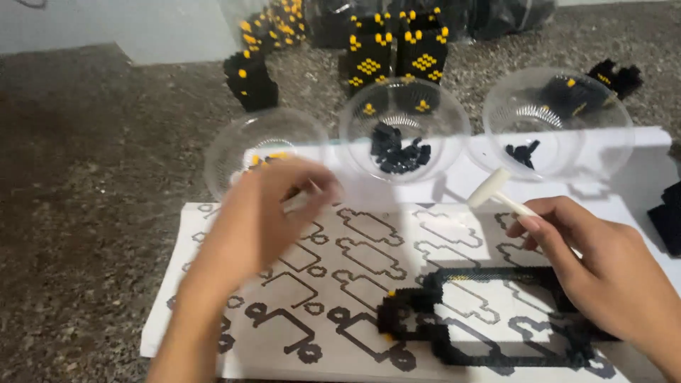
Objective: The person assembles a structure using small black and yellow plastic bricks, following a printed instruction sheet. They use a white plastic tool to press the bricks into place on the growing model.
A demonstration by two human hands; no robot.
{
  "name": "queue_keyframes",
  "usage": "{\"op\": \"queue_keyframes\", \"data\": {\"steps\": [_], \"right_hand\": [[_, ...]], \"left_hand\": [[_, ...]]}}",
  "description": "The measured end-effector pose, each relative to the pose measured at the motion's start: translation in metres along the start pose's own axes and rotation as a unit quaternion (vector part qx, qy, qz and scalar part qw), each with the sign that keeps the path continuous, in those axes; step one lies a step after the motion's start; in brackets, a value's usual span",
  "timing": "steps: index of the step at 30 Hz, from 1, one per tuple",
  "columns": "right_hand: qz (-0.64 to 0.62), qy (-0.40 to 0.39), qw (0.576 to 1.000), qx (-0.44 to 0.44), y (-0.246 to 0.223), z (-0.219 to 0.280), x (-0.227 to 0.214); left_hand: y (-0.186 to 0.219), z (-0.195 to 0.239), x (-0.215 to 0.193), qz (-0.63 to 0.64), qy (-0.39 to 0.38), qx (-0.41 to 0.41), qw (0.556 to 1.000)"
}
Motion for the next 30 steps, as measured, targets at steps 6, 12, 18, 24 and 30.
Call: {"op": "queue_keyframes", "data": {"steps": [6,12,18,24,30], "right_hand": [[-0.07,0.026,0.996,0.054,-0.017,0.005,-0.016],[-0.142,0.152,0.978,-0.004,-0.008,0.004,-0.037],[-0.148,0.213,0.966,-0.005,0.005,-0.003,-0.053],[-0.157,0.205,0.966,-0.015,0.01,-0.012,-0.052],[-0.187,0.2,0.962,-0.005,0.01,-0.012,-0.054]], "left_hand": [[0.007,-0.045,-0.003,-0.091,-0.052,-0.062,0.993],[0.076,-0.113,0.09,-0.089,-0.068,0.167,0.98],[0.133,-0.188,0.183,-0.044,-0.129,0.189,0.973],[0.151,-0.189,0.222,-0.111,-0.243,0.151,0.952],[0.149,-0.201,0.232,-0.24,-0.2,0.186,0.932]]}}
Point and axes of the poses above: each hand's wrist, its own z-axis away from the middle knuckle, its own x-axis out of the palm, y = z × x, the point moved 8 cm from there along -z, towards the middle knuckle, and after that the axes turned 9 degrees about -z, right-handed, at the moved point
